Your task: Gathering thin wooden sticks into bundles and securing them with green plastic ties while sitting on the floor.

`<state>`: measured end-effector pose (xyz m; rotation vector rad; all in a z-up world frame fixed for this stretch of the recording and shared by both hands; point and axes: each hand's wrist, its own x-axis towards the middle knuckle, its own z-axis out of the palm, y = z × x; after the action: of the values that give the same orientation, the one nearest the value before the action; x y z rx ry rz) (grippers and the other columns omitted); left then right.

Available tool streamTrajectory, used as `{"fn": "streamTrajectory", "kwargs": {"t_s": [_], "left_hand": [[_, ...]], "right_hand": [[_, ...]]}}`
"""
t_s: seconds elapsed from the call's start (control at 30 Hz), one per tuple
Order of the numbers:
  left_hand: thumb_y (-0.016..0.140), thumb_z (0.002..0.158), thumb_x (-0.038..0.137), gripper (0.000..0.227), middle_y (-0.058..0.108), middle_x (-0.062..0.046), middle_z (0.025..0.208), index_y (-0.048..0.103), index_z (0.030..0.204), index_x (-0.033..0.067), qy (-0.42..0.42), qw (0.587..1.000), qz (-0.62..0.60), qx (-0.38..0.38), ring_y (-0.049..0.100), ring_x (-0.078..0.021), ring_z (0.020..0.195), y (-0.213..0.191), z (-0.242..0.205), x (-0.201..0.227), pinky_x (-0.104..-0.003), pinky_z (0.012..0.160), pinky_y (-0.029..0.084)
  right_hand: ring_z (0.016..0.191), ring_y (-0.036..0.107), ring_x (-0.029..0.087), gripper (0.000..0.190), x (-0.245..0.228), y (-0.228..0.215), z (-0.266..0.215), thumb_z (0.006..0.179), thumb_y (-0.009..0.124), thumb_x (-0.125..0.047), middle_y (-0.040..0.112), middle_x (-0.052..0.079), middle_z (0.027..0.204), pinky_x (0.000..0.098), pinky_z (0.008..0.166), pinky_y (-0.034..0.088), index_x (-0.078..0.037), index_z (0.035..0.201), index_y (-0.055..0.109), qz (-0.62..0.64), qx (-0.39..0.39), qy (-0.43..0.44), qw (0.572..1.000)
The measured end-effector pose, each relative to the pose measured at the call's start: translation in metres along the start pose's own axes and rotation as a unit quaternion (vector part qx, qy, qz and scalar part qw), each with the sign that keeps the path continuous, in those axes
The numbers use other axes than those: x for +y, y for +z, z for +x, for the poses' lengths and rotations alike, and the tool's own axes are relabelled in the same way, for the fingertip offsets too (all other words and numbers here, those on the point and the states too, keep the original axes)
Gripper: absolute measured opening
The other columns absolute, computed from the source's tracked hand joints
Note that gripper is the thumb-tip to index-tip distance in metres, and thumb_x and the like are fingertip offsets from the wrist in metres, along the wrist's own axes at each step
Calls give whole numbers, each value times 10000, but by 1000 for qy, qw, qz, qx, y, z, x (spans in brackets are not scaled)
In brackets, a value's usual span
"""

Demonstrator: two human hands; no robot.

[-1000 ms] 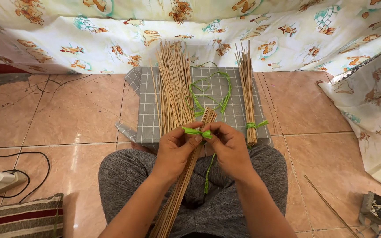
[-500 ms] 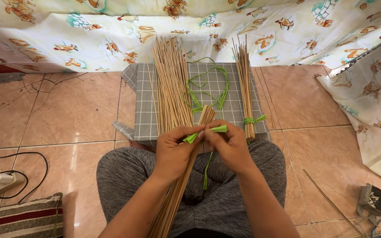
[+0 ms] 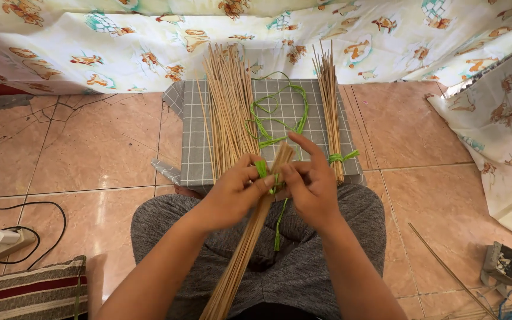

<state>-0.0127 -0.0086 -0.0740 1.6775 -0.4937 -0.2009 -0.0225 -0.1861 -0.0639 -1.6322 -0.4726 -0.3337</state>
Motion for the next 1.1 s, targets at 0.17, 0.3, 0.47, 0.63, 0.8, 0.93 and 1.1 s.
{"fn": "streamTrajectory", "kwargs": {"t_s": [0.17, 0.3, 0.47, 0.63, 0.8, 0.93, 1.1], "left_hand": [[649, 1007, 237, 269, 553, -35, 1033, 742, 890, 14, -118, 965, -222, 70, 582, -91, 886, 14, 2, -7, -224, 670, 541], [691, 991, 230, 255, 574, 13, 824, 771, 967, -11, -140, 945, -268, 126, 552, -37, 701, 20, 0, 5, -189, 551, 508], [721, 964, 176, 223, 587, -57, 772, 783, 935, -36, -82, 962, -197, 168, 543, -67, 698, 23, 4, 6, -230, 540, 512], [701, 980, 216, 245, 619, -81, 512, 788, 842, 33, -21, 958, -117, 261, 561, -91, 539, 20, 3, 20, -218, 499, 469], [674, 936, 50, 122, 626, -63, 1011, 740, 867, -26, 66, 957, -4, 281, 607, -114, 657, 18, -4, 23, -235, 561, 547], [652, 972, 76, 141, 593, -42, 1069, 716, 907, -32, 61, 955, -73, 282, 650, -123, 743, 16, 2, 7, -244, 671, 616], [687, 939, 201, 230, 689, -80, 874, 685, 987, -24, -65, 948, -144, 276, 746, -181, 734, 8, -3, -14, -290, 636, 645]], "right_hand": [[596, 664, 166, 447, 18, -13, -9, 937, 696, -186, 647, 146, 1067, 312, 508, 589, -6, 1333, 595, -68, 15, -81, 994], [570, 689, 166, 324, 26, -9, -15, 834, 834, -76, 702, 95, 1015, 307, 477, 571, -100, 1156, 803, -216, 34, -189, 957], [558, 671, 202, 143, 2, -6, -16, 902, 748, -41, 728, 100, 899, 312, 462, 567, -49, 1035, 800, -269, 75, -223, 934], [575, 607, 239, 190, -33, -16, -21, 995, 574, -116, 646, 61, 802, 343, 453, 526, -66, 862, 701, -336, -5, -171, 926], [709, 527, 273, 70, -57, -25, -16, 828, 591, 24, 598, 103, 868, 364, 650, 445, -34, 866, 581, -303, -164, -141, 928], [674, 492, 250, 98, -40, -22, -15, 776, 604, 54, 577, 100, 838, 351, 622, 423, -16, 836, 569, -294, -162, -145, 931], [1127, 565, 341, 596, -20, -27, -29, 850, 704, -62, 552, 195, 1285, 443, 988, 467, 34, 1408, 520, -424, -75, -144, 891]]}}
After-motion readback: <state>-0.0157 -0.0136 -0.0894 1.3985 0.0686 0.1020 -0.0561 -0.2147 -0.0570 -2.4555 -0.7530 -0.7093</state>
